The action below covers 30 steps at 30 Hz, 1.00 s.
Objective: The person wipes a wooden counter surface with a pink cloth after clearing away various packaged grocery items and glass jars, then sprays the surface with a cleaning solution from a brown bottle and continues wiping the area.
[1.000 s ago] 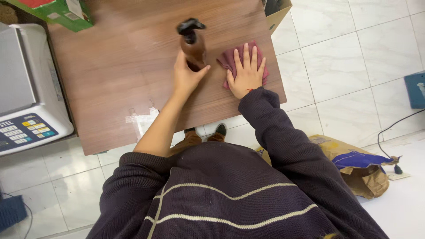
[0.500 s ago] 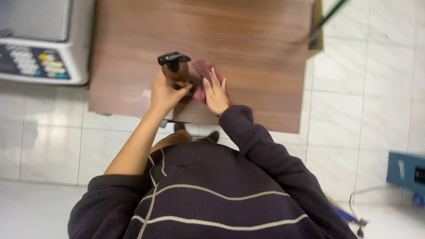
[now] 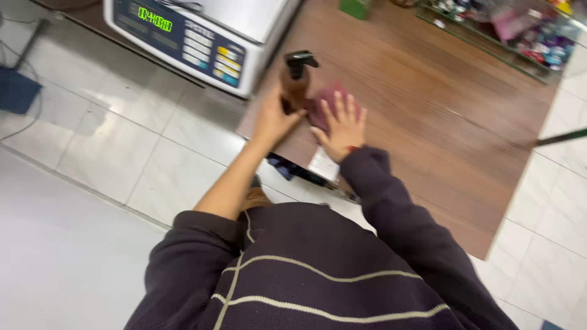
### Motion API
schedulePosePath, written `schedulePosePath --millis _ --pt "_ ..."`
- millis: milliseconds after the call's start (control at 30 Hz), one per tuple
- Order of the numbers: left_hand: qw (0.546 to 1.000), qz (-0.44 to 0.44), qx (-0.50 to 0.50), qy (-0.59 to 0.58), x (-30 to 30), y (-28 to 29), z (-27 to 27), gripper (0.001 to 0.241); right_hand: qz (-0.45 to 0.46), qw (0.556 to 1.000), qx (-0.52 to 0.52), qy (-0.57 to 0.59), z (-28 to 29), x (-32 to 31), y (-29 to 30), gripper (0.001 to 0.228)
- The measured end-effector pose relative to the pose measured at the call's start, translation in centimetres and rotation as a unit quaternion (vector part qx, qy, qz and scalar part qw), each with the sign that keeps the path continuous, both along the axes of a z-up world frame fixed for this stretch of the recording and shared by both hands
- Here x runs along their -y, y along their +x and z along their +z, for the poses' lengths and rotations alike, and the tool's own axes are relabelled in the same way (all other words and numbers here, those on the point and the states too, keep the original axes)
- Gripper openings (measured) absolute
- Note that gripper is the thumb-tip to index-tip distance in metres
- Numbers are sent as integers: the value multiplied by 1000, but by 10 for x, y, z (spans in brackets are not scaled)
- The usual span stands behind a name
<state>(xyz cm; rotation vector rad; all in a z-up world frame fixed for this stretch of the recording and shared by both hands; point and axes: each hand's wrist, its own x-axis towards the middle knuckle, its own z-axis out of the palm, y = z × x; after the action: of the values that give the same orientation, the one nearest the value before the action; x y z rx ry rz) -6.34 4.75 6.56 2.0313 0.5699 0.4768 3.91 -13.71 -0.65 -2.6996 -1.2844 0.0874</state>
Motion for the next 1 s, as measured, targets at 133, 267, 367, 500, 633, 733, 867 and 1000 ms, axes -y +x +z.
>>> schedulePosePath --millis 133,267,367,500,633,733,867,1000 --pt "996 -92 -5 21 -26 8 -41 97 -47 998 -13 -41 1 -9 -6 75" --pt "986 -165 -21 8 -46 6 -53 100 -127 991 -17 -41 0 -27 -26 71" --pt "974 -219 -39 37 -72 -15 -44 116 -199 979 29 -28 1 -36 -44 75" --pt "981 -192 -20 13 -131 -55 -35 103 -211 974 79 -8 -6 -42 -85 49" --pt "994 31 106 -2 -237 -72 0 33 -89 941 -211 248 54 -154 -120 16" --pt "965 102 217 110 -325 -45 64 24 -48 853 -314 413 98 -272 -103 47" --pt "978 95 142 116 -422 21 81 48 -32 770 -311 556 100 -421 -17 54" --pt "993 107 -15 45 -463 66 67 84 -264 688 -418 531 109 -501 60 88"
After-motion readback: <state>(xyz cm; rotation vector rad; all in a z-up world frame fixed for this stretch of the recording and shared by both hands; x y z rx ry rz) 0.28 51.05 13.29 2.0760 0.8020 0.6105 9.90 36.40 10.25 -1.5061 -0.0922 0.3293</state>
